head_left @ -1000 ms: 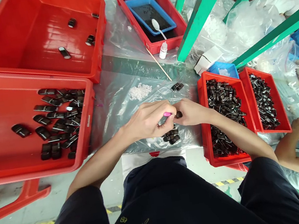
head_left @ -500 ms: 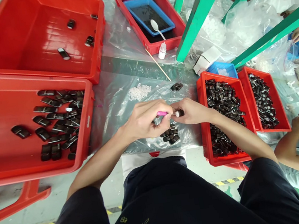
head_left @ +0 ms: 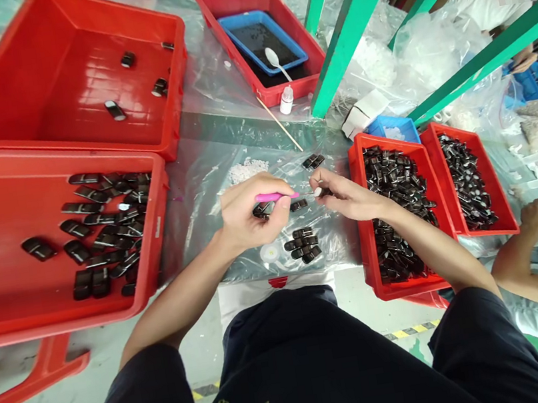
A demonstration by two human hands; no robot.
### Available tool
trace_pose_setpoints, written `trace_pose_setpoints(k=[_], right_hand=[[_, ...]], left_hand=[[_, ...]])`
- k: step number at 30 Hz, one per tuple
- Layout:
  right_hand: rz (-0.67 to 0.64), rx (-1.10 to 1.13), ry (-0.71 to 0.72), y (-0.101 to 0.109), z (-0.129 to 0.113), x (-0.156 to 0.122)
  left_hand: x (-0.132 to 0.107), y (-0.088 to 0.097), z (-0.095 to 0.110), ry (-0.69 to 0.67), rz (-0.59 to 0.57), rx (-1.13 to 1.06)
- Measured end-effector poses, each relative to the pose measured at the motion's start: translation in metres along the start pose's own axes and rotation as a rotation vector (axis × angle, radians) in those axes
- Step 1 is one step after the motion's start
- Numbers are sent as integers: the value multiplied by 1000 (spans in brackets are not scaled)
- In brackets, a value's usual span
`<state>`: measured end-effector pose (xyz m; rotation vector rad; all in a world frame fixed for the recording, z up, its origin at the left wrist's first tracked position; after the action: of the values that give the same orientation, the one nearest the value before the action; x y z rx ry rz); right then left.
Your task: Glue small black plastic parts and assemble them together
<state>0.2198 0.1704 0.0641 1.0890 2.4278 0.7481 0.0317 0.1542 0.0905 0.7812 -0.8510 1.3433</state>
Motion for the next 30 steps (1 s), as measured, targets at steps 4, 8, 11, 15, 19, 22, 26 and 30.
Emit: trace_pose_setpoints(k=[4,8,11,15,19,22,26,30], right_hand=[[58,9,21,3,4,-2],[63,135,33,2,7,-3],[119,211,24,2,9,-3],[209,213,10,4,7,-3],[226,168,56,4,0,-5],[230,160,61,3,-4,-8],[226,154,35,1,-4,-8],[232,168,68,0,-4,-8]], left_hand=[[0,7,0,-13,50,108],[5,6,-8,37,-35,186],[7,-6,-15,116,-208,204],[5,-21,-21,252,-389,232],[2,-29,-23,284,-457,220],[1,-31,-26,291,-468,201],[2,-33,-27,285,-472,162],[4,-29,-25,274,-447,168]])
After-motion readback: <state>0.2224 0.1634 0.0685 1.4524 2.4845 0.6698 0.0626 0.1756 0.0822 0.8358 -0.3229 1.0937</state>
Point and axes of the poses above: each hand's wrist, its own x-axis towards the middle knuckle, its own y-axis out of the back of the hand, z = x × y, the point moved 7 cm from there along x, towards the middle knuckle, and after that the axes turned 10 degrees about -x, right-handed, at the moved point
